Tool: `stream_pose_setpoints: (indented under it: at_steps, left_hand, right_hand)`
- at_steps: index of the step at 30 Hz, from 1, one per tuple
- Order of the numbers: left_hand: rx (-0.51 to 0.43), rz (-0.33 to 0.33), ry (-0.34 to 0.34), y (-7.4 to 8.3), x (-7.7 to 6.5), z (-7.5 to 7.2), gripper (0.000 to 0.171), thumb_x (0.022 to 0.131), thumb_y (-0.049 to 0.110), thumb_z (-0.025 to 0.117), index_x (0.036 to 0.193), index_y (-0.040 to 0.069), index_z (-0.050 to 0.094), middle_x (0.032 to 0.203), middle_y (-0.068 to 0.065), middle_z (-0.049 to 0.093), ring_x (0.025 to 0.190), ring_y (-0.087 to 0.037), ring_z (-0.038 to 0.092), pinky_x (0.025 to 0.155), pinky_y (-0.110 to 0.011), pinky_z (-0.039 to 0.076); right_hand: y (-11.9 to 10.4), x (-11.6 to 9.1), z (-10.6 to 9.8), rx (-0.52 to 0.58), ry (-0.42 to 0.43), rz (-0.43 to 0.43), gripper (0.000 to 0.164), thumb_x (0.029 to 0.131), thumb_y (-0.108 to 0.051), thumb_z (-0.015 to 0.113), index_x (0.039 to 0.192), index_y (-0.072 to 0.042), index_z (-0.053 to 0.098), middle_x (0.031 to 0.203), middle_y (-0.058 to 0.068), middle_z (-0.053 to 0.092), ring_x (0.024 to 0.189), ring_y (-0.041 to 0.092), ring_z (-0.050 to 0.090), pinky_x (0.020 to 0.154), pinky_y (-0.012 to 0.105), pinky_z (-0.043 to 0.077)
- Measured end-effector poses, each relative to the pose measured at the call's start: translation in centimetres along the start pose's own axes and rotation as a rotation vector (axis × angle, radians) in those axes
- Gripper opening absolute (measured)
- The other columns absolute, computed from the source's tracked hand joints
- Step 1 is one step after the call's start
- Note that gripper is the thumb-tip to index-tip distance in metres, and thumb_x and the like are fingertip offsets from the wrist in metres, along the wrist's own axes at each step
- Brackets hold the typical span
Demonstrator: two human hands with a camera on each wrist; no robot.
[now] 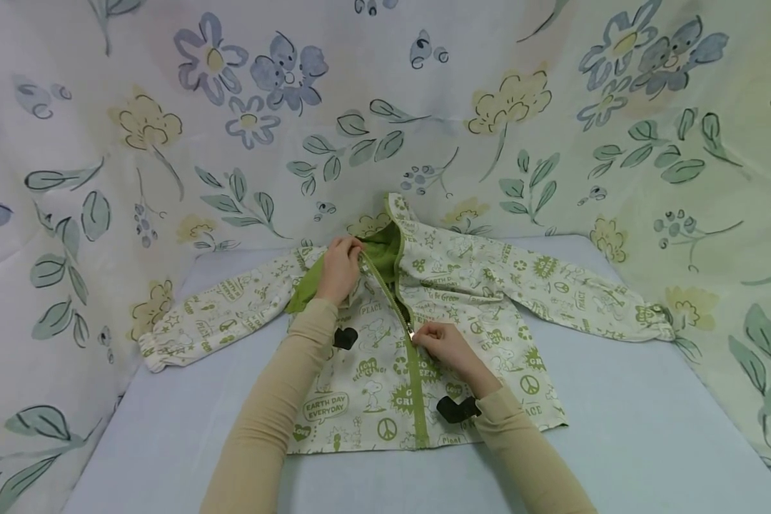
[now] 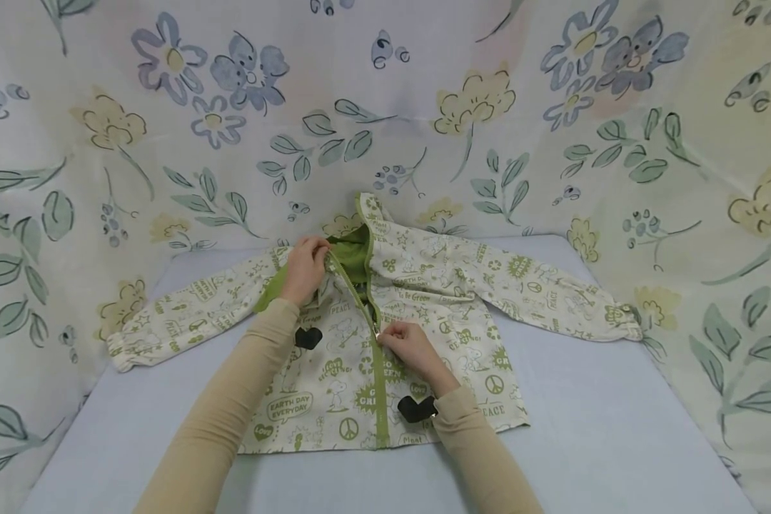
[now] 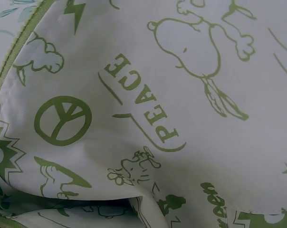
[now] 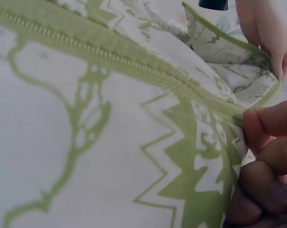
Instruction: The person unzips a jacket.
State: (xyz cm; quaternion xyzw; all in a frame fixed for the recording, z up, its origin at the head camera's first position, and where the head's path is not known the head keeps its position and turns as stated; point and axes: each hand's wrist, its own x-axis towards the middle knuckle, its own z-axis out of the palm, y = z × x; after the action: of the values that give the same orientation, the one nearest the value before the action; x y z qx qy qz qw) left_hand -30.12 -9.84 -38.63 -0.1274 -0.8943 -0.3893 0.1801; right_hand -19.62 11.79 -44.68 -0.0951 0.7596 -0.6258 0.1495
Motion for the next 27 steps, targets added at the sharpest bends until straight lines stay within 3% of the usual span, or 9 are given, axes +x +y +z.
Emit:
stream_pose_setpoints:
  at_steps: [5, 11, 20, 27]
  left_hand:
    - [-0.017, 0.000, 0.016, -0.1, 0.1, -0.2, 0.017, 0.092, 0.009, 0.041, 0.094, 0.005, 0.057, 0.096, -0.008, 0.048, 0.080, -0.019, 0.047, 0.067, -0.031, 0.041]
    - [-0.019, -0.007, 0.014, -0.3, 0.1, -0.3, 0.018, 0.092, 0.010, 0.040, 0.096, 0.003, 0.057, 0.099, -0.009, 0.047, 0.083, -0.020, 0.047, 0.068, -0.032, 0.041]
    - [-0.026, -0.058, 0.013, -0.5, 0.0, -0.3, 0.017, 0.093, 0.012, 0.039, 0.095, 0.011, 0.055, 0.101, -0.005, 0.046, 0.084, -0.017, 0.046, 0.068, -0.030, 0.041]
    - [-0.011, -0.056, 0.019, -0.5, -0.2, -0.4, 0.017, 0.093, 0.013, 0.038, 0.096, 0.011, 0.055, 0.100, -0.005, 0.046, 0.083, -0.017, 0.044, 0.068, -0.031, 0.040]
  right_hand:
    - [1.0, 0.3, 0.0, -0.032, -0.001, 0.008, 0.018, 0.085, -0.019, 0.056, 0.084, -0.003, 0.063, 0.046, 0.000, 0.032, 0.040, 0.013, 0.024, 0.039, 0.027, 0.028]
    - [1.4, 0.0, 0.0, -0.082, -0.021, -0.044, 0.018, 0.084, -0.020, 0.056, 0.081, -0.004, 0.063, 0.047, -0.002, 0.032, 0.040, 0.013, 0.023, 0.037, 0.029, 0.026]
    - [1.6, -0.6, 0.3, -0.112, 0.031, 0.026, 0.019, 0.081, -0.024, 0.061, 0.079, -0.005, 0.064, 0.050, 0.000, 0.038, 0.045, 0.012, 0.029, 0.043, 0.025, 0.029]
    - [1.5, -1.2, 0.4, -0.112, 0.029, 0.026, 0.018, 0.082, -0.023, 0.060, 0.077, -0.006, 0.063, 0.048, -0.001, 0.030, 0.043, 0.014, 0.023, 0.041, 0.026, 0.024]
